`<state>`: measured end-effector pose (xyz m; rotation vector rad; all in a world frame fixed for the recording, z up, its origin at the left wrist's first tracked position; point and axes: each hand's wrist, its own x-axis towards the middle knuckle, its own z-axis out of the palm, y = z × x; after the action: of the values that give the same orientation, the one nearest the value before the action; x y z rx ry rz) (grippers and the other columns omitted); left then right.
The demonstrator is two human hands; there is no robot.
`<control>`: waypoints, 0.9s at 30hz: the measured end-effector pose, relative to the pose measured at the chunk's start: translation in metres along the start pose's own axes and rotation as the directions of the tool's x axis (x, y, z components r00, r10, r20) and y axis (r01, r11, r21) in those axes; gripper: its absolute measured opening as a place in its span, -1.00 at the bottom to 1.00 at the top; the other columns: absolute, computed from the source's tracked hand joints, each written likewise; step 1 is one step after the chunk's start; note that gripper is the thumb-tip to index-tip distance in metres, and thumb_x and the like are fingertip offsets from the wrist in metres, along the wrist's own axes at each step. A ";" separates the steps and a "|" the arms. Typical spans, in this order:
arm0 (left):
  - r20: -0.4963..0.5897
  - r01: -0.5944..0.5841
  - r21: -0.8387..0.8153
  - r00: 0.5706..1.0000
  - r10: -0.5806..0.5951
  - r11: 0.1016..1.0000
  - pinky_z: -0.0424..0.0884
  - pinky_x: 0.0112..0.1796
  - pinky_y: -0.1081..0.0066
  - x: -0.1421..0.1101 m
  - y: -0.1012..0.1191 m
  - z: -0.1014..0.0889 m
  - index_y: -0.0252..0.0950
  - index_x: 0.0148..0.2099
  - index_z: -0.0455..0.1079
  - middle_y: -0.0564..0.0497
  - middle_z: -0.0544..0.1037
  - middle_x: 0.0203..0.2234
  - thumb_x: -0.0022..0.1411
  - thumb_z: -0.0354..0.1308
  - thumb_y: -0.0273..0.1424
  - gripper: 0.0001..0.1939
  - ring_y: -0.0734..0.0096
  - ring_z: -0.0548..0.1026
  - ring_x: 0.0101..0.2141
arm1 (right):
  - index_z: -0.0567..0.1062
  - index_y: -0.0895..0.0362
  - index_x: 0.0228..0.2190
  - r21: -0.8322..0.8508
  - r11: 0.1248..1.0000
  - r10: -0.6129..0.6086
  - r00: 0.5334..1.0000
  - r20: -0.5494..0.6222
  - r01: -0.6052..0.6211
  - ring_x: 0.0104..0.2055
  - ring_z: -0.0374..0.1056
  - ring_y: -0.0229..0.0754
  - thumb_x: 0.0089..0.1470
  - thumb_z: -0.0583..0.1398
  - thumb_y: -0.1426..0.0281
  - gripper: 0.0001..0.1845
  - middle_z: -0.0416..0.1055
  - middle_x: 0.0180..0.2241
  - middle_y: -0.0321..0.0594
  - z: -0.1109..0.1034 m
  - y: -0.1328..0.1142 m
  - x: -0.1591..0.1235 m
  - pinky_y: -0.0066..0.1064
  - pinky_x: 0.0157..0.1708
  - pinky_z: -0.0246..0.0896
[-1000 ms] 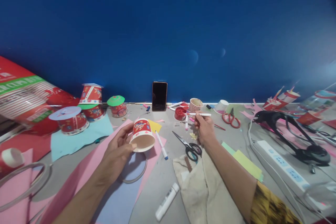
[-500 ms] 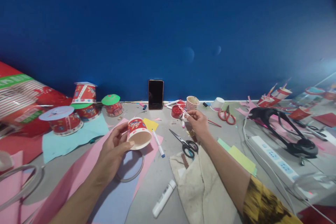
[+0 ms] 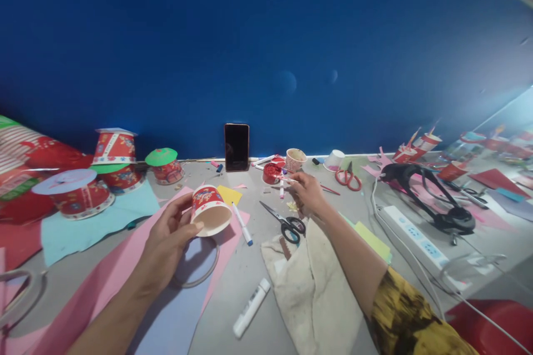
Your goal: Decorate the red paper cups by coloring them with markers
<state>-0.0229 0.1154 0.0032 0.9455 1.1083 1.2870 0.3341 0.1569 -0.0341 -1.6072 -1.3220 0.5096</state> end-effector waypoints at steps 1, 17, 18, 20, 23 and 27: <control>0.001 -0.002 0.001 1.000 0.002 1.000 0.61 0.02 0.14 0.000 0.000 0.000 -0.05 0.05 0.66 0.00 0.75 0.09 -0.22 0.65 -0.26 -0.31 -0.21 0.59 0.24 | 0.69 0.08 -0.32 -0.050 0.998 -0.023 0.999 0.028 0.025 -0.41 0.46 -0.12 0.14 0.31 0.29 -0.83 0.59 -0.47 -0.28 -0.004 0.000 0.001 -0.33 -0.30 0.33; -0.089 -0.002 0.018 0.996 0.004 1.000 0.61 -0.31 0.37 0.003 -0.001 0.000 -0.09 0.06 0.63 -0.01 0.75 0.02 -0.23 0.58 -0.36 -0.30 -0.04 0.68 0.04 | 0.73 0.10 -0.15 -0.646 0.743 -0.108 0.984 0.143 0.176 0.05 0.42 0.16 0.30 0.32 0.39 -0.84 0.63 -0.03 0.05 -0.006 -0.007 -0.008 -0.15 0.03 0.24; -0.113 -0.016 0.018 0.993 0.018 1.000 0.61 -0.32 0.37 0.004 -0.002 -0.001 -0.09 0.06 0.62 -0.01 0.75 0.02 -0.23 0.57 -0.36 -0.30 -0.03 0.68 0.03 | 0.73 0.10 -0.12 -0.653 0.733 -0.126 0.982 0.142 0.189 0.05 0.41 0.16 0.32 0.32 0.38 -0.83 0.62 -0.03 0.05 -0.005 -0.008 -0.010 -0.14 0.03 0.24; -0.154 -0.044 0.019 0.987 0.047 0.999 0.59 -0.36 0.38 0.006 -0.003 -0.002 -0.07 0.05 0.60 0.01 0.74 0.00 -0.22 0.56 -0.35 -0.32 0.03 0.68 -0.03 | 0.72 0.10 -0.08 -0.655 0.720 -0.178 0.974 0.144 0.228 0.04 0.40 0.16 0.37 0.29 0.35 -0.80 0.62 -0.03 0.05 -0.004 -0.011 -0.012 -0.14 0.03 0.24; -0.227 -0.067 0.008 0.971 0.067 0.998 0.51 -0.45 0.43 0.011 -0.005 -0.004 -0.06 0.02 0.59 0.04 0.71 -0.05 -0.20 0.55 -0.33 -0.37 0.17 0.66 -0.16 | 0.70 0.10 -0.11 -0.630 0.701 -0.283 0.942 0.183 0.333 0.03 0.40 0.14 0.45 0.22 0.35 -0.77 0.62 -0.09 0.02 0.000 -0.017 -0.017 -0.13 0.04 0.24; -0.273 -0.084 -0.048 0.960 0.068 0.995 0.59 -0.35 0.38 0.015 -0.004 -0.005 -0.15 0.01 0.56 0.01 0.68 -0.05 -0.23 0.54 -0.32 -0.35 0.20 0.66 -0.16 | 0.68 0.12 -0.15 -0.533 0.639 -0.441 0.831 0.338 0.555 0.00 0.41 0.08 0.47 0.21 0.42 -0.79 0.62 -0.15 -0.01 0.014 -0.036 -0.031 -0.16 0.07 0.25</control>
<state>-0.0271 0.1293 -0.0035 0.7894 1.2455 1.5382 0.2941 0.1329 -0.0173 -1.5957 -2.1472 -0.1676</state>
